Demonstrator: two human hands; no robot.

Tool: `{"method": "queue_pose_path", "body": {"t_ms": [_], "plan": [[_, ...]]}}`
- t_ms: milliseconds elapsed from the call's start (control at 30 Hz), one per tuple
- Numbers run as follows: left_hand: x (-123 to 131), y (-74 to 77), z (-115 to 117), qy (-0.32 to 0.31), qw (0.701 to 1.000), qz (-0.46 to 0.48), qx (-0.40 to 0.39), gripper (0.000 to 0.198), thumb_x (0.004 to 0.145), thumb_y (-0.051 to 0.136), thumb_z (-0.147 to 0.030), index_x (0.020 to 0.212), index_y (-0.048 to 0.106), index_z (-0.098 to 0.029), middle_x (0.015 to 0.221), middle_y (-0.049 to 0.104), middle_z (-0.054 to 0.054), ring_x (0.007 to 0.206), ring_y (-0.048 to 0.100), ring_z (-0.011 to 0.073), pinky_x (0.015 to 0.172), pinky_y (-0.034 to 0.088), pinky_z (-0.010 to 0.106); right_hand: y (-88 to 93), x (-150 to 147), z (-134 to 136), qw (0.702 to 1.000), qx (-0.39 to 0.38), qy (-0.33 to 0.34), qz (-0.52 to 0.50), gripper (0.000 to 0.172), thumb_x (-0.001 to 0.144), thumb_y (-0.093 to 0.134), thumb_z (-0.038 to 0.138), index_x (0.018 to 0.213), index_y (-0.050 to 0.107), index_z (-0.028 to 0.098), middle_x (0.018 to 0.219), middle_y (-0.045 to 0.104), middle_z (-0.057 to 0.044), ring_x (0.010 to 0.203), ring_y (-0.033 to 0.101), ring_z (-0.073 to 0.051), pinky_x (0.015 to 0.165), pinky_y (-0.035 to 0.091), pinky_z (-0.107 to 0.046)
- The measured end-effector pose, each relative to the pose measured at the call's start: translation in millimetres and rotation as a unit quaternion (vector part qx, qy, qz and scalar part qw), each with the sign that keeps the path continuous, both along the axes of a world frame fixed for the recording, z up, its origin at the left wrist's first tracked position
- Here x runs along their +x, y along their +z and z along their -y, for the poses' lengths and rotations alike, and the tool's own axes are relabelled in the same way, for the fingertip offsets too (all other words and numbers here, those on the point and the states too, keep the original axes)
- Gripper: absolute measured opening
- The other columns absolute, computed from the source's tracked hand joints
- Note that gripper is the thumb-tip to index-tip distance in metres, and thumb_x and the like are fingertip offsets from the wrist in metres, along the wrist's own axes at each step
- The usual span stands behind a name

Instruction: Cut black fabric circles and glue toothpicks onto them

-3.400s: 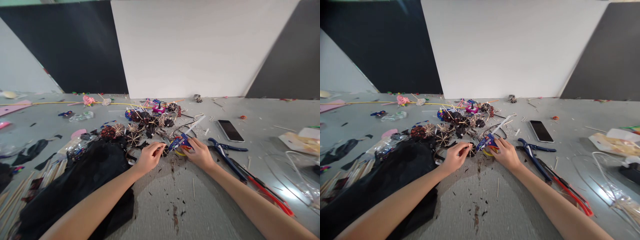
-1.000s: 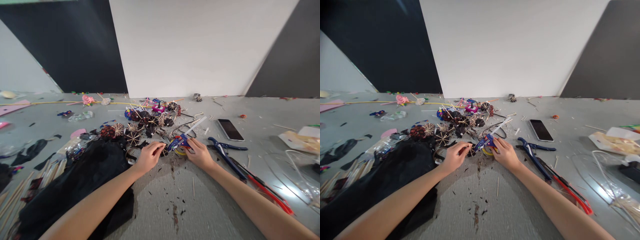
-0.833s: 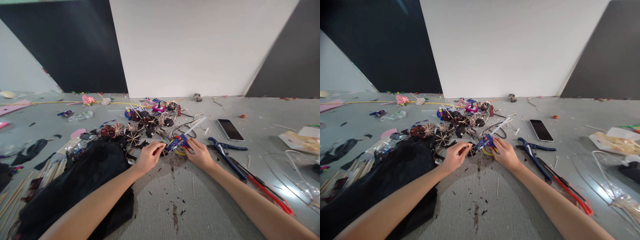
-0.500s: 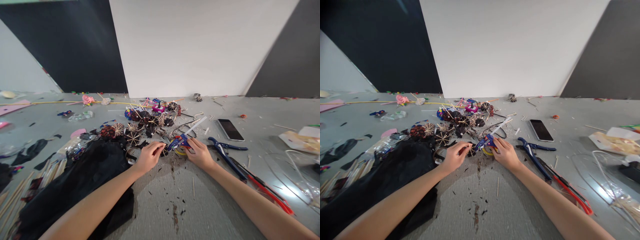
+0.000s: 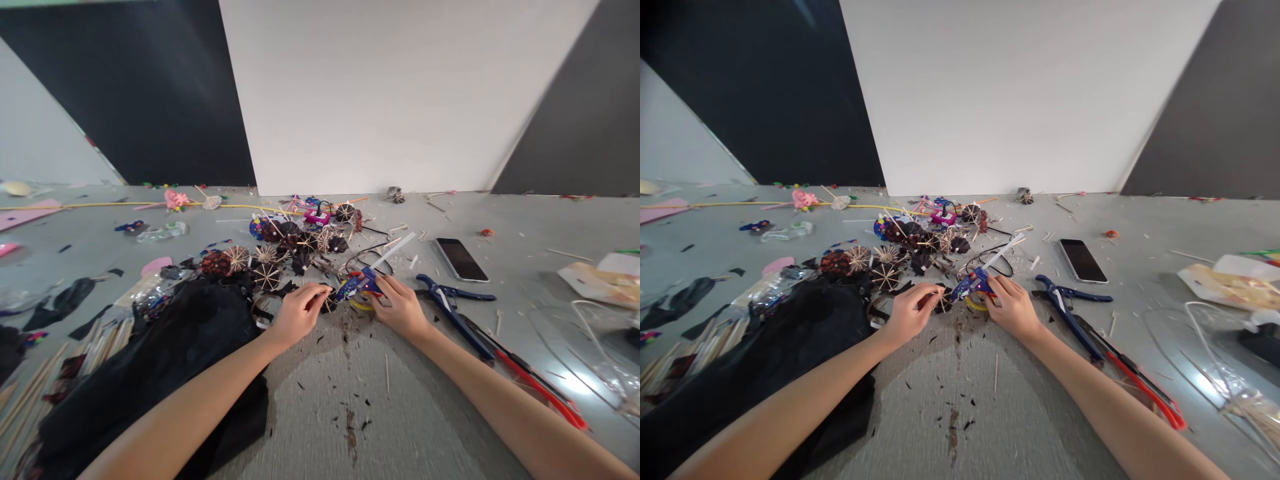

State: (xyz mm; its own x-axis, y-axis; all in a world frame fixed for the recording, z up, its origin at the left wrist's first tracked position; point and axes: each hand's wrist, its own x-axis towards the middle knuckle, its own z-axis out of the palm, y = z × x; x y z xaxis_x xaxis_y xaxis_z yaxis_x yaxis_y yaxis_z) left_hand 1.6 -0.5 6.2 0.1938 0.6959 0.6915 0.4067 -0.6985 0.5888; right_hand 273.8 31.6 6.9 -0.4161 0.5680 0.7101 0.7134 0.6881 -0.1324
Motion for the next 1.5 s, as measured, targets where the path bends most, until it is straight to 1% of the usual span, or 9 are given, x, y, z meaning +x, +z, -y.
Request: {"method": "queue_pose_path", "body": {"t_ms": [100,233,467,800,1067,1333,1500], "plan": [[0.2,0.0,0.0,0.0,1.0,0.003,0.002,0.015,0.101,0.06,-0.02,0.111,0.071,-0.021,0.103,0.077,0.008,0.086,0.074,0.0168,0.074,0.06,0.027,1.4,-0.4,0.4,1.0,-0.002,0.002,-0.003,0.026,0.095,0.06,0.02,0.121,0.066,0.018,0.09,0.068,-0.008,0.078,0.067,-0.022,0.07,0.057,-0.032],[-0.3,-1.2,-0.4,-0.002,1.0,0.003,-0.001,0.015,0.101,0.06,-0.019,0.111,0.071,-0.021,0.104,0.077,0.008,0.086,0.074,0.0168,0.074,0.06,0.027,1.0,-0.2,0.1,1.0,0.002,0.001,-0.005,0.026,0.095,0.06,0.02,0.12,0.066,0.018,0.091,0.069,-0.009,0.079,0.067,-0.022,0.069,0.057,-0.033],[-0.8,-1.2,-0.3,-0.006,1.0,0.004,-0.005,0.015,0.101,0.06,-0.019,0.111,0.071,-0.021,0.105,0.077,0.008,0.09,0.075,0.0171,0.08,0.061,0.028,-3.2,1.6,-1.2,1.0,0.003,-0.008,-0.002,0.024,0.095,0.06,0.021,0.119,0.065,0.018,0.09,0.067,-0.008,0.079,0.065,-0.022,0.07,0.056,-0.033],[-0.2,0.2,-0.2,-0.008,1.0,0.008,0.002,0.016,0.1,0.06,-0.015,0.111,0.07,-0.021,0.105,0.077,0.007,0.093,0.075,0.0172,0.083,0.061,0.028,-1.1,0.8,-0.5,1.0,0.01,-0.013,-0.006,0.026,0.095,0.059,0.021,0.119,0.066,0.017,0.087,0.067,-0.008,0.077,0.065,-0.022,0.069,0.056,-0.034],[-1.0,-2.0,-0.8,-0.009,1.0,0.008,-0.002,0.017,0.1,0.061,-0.015,0.113,0.07,-0.022,0.106,0.077,0.007,0.092,0.075,0.0173,0.084,0.061,0.029,-4.2,2.9,-2.1,1.0,0.006,-0.015,-0.008,0.028,0.094,0.059,0.021,0.122,0.065,0.019,0.09,0.067,-0.008,0.08,0.065,-0.023,0.073,0.057,-0.034],[-1.1,-2.9,-1.2,-0.006,1.0,0.005,-0.002,0.017,0.1,0.06,-0.016,0.113,0.07,-0.022,0.106,0.077,0.008,0.092,0.074,0.0174,0.083,0.061,0.029,-1.4,1.6,-1.1,1.0,0.011,-0.015,0.002,0.024,0.095,0.059,0.02,0.118,0.065,0.017,0.087,0.065,-0.007,0.077,0.063,-0.022,0.071,0.056,-0.034],[-0.7,-1.3,-0.3,-0.004,1.0,0.003,-0.004,0.016,0.101,0.06,-0.017,0.112,0.07,-0.021,0.106,0.077,0.008,0.092,0.074,0.0172,0.084,0.061,0.029,-1.1,1.4,-0.9,1.0,0.011,-0.015,0.001,0.025,0.095,0.059,0.021,0.119,0.065,0.017,0.087,0.066,-0.007,0.077,0.064,-0.022,0.071,0.056,-0.034]]}}
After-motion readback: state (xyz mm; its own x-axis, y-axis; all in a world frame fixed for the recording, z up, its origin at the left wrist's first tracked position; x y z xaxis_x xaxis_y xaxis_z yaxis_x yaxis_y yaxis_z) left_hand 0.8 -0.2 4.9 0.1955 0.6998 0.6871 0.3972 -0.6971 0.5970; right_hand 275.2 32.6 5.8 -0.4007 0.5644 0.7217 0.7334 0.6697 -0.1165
